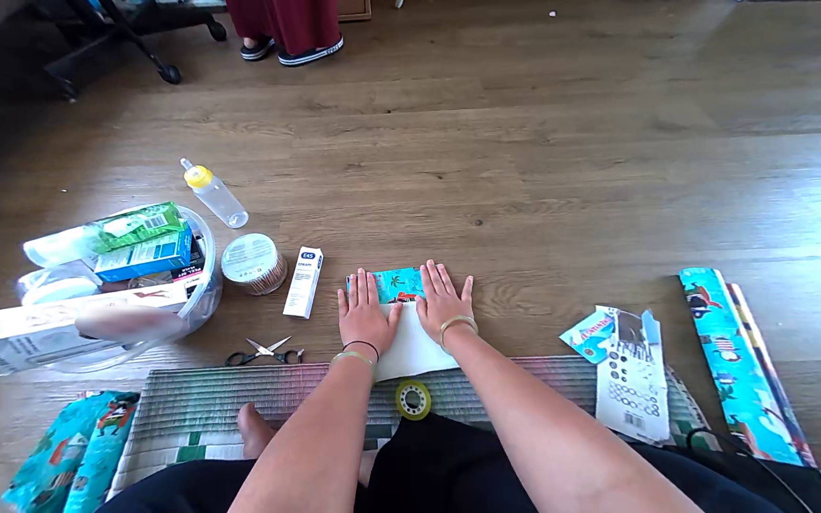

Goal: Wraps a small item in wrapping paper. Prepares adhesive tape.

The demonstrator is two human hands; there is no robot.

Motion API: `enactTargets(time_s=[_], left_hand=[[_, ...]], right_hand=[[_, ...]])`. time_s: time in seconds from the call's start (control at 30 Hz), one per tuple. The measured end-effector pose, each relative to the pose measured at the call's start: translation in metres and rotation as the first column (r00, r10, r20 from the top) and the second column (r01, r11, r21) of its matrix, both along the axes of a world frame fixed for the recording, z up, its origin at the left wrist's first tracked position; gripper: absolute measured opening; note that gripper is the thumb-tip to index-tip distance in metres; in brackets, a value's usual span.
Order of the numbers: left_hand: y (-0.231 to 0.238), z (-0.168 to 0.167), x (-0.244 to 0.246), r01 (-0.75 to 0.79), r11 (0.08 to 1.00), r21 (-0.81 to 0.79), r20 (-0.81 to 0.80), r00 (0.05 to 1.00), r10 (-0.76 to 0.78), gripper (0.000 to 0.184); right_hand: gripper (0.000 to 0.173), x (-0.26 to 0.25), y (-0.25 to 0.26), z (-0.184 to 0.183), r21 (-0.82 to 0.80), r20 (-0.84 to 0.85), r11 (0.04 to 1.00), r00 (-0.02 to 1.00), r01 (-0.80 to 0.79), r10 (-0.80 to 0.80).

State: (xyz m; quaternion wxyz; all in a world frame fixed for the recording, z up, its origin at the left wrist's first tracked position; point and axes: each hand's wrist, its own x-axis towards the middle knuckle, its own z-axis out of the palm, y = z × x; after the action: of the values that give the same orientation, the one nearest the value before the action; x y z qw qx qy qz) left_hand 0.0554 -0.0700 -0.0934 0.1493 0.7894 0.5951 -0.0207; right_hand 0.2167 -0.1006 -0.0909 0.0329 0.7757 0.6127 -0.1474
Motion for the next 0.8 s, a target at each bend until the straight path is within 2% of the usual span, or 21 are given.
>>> enactTargets(time_s=[0.17, 0.27, 0.3, 0.33, 0.4, 0.47, 0.57, 0.63, 0.7, 0.8], left_hand=[[-0.003, 0.0, -0.002, -0.047, 0.999, 0.026, -0.017, 0.999, 0.047, 0.098], [-0.003, 0.001, -0.001, -0.04, 0.998, 0.04, -0.006, 0.999, 0.04, 0.099], [-0.002, 0.001, -0.001, -0.042, 0.999, 0.029, -0.006, 0.999, 0.043, 0.1], [-0.001, 0.002, -0.002, -0.045, 0.999, 0.01, -0.009, 0.999, 0.045, 0.1], [-0.001, 0.002, 0.0, -0.041, 0.999, 0.0, -0.014, 0.999, 0.041, 0.099], [-0.002, 0.001, 0.001, -0.037, 0.999, 0.002, -0.029, 0.999, 0.037, 0.1], [0.004, 0.018, -0.001, -0.029, 0.994, -0.102, 0.005, 1.0, 0.03, 0.097], [0.015, 0.035, -0.013, -0.027, 0.99, -0.14, 0.215, 0.975, 0.057, 0.086], [0.038, 0.052, -0.037, -0.093, 0.994, -0.051, 0.396, 0.912, 0.106, 0.066], [0.058, 0.082, -0.075, -0.301, 0.947, 0.11, 0.404, 0.884, 0.234, 0.047]], right_hand=[[0.074, -0.001, 0.001, 0.002, -0.02, -0.008, 0.996, 0.996, 0.087, -0.087], [0.076, -0.001, 0.005, 0.008, 0.041, -0.114, 0.967, 0.962, 0.252, -0.246], [0.076, -0.001, 0.006, 0.013, 0.08, -0.149, 0.96, 0.956, 0.267, -0.253], [0.071, -0.003, 0.005, 0.019, 0.136, -0.173, 0.967, 0.966, 0.217, -0.193], [0.058, -0.008, 0.004, 0.029, 0.219, -0.193, 0.976, 0.98, 0.003, 0.041], [0.051, -0.013, 0.007, 0.033, 0.178, -0.22, 0.97, 0.954, -0.164, 0.201], [0.045, -0.012, 0.012, 0.031, 0.092, -0.272, 0.98, 0.942, -0.177, 0.196], [0.04, -0.005, 0.013, 0.032, 0.093, -0.313, 0.984, 0.933, -0.154, 0.176], [0.04, 0.002, 0.015, 0.035, 0.087, -0.334, 0.985, 0.927, -0.149, 0.17], [0.041, 0.007, 0.016, 0.035, 0.065, -0.361, 0.986, 0.917, -0.157, 0.169]])
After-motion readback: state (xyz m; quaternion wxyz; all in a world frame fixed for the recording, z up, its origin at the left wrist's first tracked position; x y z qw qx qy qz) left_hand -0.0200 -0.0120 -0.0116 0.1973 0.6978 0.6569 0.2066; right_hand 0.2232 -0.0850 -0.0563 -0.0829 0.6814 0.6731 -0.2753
